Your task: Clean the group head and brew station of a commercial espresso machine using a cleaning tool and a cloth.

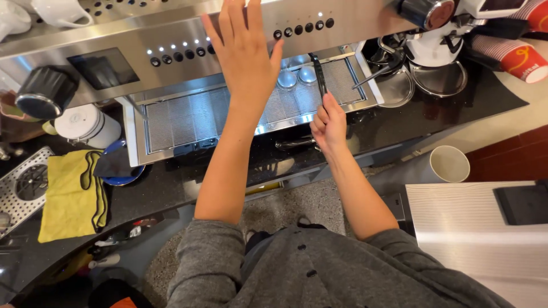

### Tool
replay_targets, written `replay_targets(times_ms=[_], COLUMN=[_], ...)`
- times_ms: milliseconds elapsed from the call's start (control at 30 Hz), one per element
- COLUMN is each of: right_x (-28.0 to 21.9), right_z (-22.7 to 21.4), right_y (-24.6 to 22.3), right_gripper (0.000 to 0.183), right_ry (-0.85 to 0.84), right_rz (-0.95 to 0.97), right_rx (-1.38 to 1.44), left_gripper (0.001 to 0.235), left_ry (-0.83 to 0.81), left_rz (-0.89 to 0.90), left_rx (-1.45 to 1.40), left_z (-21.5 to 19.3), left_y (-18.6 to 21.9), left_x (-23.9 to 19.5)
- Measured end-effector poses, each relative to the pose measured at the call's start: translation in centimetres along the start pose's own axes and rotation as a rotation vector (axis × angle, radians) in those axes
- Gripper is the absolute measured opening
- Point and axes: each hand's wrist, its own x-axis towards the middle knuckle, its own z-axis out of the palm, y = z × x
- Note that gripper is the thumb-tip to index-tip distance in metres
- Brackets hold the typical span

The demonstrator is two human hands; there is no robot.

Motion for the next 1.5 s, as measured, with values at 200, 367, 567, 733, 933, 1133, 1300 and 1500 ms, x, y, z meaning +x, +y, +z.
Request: replay_targets(times_ms=[200,367,567,733,933,1133,1300,1500], right_x=[-1.7,1.2,1.0,3.0,2.0,0.1,0.7,-0.9], right_z=[2.8,2.1,3.1,3.4,6.0,7.0,6.1,5.6], right_y=[-0.6,0.3,1.5,4.9,5.4,5.6,5.8,4.8], right_gripper=[0.010,0.010,0.009,0.026,0.014,0.014,0.014,0.020], right_ry=[0.028,-0.005,0.054,0.056,0.058,0.018,0.048,-0.025], right_rz=[0.026,0.005,0.019,0.001,0.039,0.060,0.049,0.042], right_rx=[-0.017,-0.047,-0.036,0.071,0.008,0.036,-0.051,-0.036], left_gripper=[0.078,0.078,0.078,0.077,0.078,0.077,0.079,0.082], left_ry=[-0.009,-0.027,-0.049,-0.053,-0.028,-0.051,-0.029,-0.019], left_rz=[0.002,-0.007,-0.027,-0.021,-0.007,-0.019,-0.002,-0.019], left_rx=[0.001,-0.004,0.012,0.016,0.023,0.027,0.015,0.009], left_z=[0.0,-0.4,-0.3,-0.2,-0.1,-0.4,-0.1,-0.1], left_y=[-0.1,0.3,0.0,0.4,0.1,0.2,0.1,0.3], left_x=[0.0,0.0,0.4,0.1,0.2,0.1,0.1,0.1])
